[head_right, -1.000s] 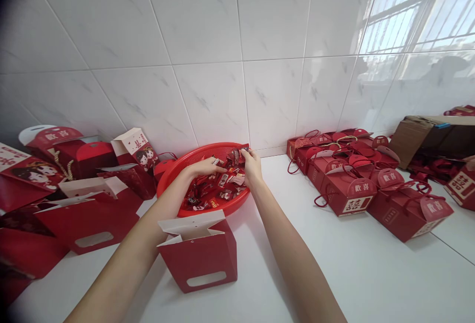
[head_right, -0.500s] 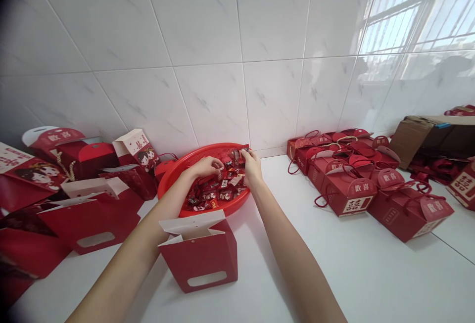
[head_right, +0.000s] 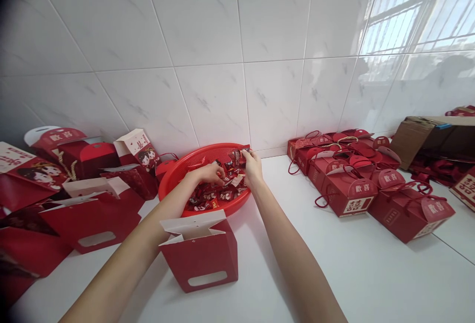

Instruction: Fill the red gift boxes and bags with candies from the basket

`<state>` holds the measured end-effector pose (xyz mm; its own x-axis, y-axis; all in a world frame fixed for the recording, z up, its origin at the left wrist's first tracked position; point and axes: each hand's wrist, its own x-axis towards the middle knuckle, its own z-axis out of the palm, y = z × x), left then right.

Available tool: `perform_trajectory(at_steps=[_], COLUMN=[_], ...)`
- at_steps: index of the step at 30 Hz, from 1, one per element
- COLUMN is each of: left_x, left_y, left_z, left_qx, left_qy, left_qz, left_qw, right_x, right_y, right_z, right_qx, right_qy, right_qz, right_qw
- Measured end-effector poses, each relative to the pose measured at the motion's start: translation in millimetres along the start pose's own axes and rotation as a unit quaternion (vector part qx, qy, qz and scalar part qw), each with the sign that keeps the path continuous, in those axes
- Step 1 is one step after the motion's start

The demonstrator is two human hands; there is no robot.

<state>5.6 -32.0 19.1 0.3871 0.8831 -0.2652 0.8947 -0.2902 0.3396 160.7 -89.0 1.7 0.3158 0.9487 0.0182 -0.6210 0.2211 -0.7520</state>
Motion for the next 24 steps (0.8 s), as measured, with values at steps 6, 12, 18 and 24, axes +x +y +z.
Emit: perform_trajectory(at_steps=[6, 12, 18, 24], left_x=[8.8, 16.5, 7.6, -16.0], left_y=[1.7, -2.8, -2.1, -2.5], left_z=[9.9, 16.8, 6.3, -16.7], left_qx=[0.058, 0.027, -0.011, -0.113], left_qy=[-0.042, -0.015, 0.063, 0.184], left_qz=[0.008, 0.04, 0.054, 0.087], left_qw=[0.997, 0.999, 0.996, 0.973], right_x=[1.2, 0.0, 3.6, 3.3], right_y=[0.2, -0.1, 1.5, -14.6], right_z=[0.7, 1.2, -1.6, -2.1], right_qx=[-0.006, 0.003, 0.024, 0.066], right_qy=[0.002, 0.002, -0.003, -0.031], right_qz=[-0.001, 0.004, 0.008, 0.027], right_qw=[1.0, 1.0, 1.0, 0.997])
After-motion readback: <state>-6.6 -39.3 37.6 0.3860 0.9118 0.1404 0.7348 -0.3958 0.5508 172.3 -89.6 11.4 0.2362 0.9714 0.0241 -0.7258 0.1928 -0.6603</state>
